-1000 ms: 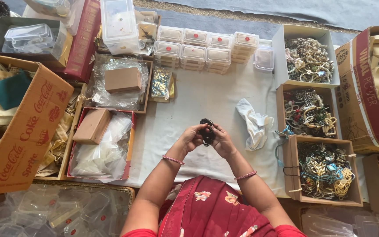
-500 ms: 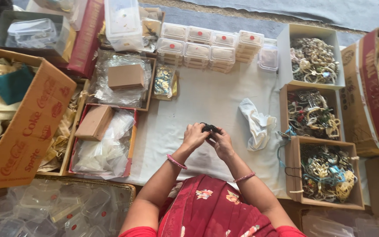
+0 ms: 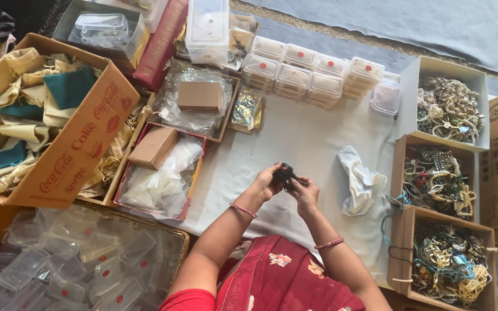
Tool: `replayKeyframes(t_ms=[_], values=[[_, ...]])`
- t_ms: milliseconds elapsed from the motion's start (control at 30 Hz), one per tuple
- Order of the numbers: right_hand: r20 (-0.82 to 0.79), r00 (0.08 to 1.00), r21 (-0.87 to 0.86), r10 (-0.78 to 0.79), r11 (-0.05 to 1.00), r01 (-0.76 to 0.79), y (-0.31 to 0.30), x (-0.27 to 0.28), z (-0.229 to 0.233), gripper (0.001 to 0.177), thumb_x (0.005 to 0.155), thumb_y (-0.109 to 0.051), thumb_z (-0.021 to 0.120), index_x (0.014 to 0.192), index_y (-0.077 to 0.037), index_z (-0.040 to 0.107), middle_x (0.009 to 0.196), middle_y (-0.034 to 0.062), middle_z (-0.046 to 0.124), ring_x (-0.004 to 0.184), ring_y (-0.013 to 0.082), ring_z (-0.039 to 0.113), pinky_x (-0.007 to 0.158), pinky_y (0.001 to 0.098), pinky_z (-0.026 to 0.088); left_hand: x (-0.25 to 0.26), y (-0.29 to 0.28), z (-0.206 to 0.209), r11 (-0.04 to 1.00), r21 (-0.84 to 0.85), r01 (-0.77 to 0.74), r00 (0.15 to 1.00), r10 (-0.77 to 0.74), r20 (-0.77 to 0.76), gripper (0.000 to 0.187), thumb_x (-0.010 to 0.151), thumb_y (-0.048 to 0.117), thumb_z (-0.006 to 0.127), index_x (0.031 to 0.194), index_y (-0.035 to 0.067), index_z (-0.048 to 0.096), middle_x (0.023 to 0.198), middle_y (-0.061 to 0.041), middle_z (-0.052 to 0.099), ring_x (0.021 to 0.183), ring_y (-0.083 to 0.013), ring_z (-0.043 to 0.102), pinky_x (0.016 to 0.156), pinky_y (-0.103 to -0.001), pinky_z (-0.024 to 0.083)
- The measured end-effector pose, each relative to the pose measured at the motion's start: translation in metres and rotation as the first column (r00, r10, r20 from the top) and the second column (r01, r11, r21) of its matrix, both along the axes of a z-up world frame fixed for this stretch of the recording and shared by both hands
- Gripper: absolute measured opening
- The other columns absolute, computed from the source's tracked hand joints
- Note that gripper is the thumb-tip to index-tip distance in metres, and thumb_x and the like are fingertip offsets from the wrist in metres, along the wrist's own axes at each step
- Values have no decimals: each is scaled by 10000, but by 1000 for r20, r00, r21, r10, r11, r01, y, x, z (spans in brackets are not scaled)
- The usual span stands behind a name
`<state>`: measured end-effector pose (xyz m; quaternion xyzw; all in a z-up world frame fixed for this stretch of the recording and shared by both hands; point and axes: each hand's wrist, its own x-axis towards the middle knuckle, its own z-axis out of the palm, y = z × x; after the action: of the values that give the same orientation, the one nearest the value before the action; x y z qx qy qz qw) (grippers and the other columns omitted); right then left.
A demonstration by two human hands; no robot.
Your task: The person cleans a turquoise beaded necklace with a white cloth, then places it into a small plastic container. They then clean a black beaded necklace with the same cloth and place it into a plastic bag.
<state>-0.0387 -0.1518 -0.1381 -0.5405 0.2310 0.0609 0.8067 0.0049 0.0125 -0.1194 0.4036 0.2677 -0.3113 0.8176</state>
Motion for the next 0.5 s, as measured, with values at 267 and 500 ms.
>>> replayKeyframes(t_ms=[267, 500], values=[[392, 681, -883, 618, 460, 91, 27, -27, 99, 215, 814, -17, 738, 1019, -38, 678, 951, 116, 702, 810, 264, 725, 724, 364, 590, -17, -1, 67, 464, 859, -215, 824, -385, 415, 351, 812, 385, 690, 964, 71, 732, 988, -148, 718, 942, -354, 692, 798, -476, 544], [125, 458, -992, 880, 98, 81, 5, -26, 131, 89, 883, -97, 730, 969, -95, 706, 915, 73, 695, 808, 281, 703, 691, 400, 571, -15, 3, 41, 290, 956, -49, 676, -694, 246, 423, 810, 425, 644, 962, 35, 704, 959, -223, 739, 948, -407, 707, 870, -487, 553]])
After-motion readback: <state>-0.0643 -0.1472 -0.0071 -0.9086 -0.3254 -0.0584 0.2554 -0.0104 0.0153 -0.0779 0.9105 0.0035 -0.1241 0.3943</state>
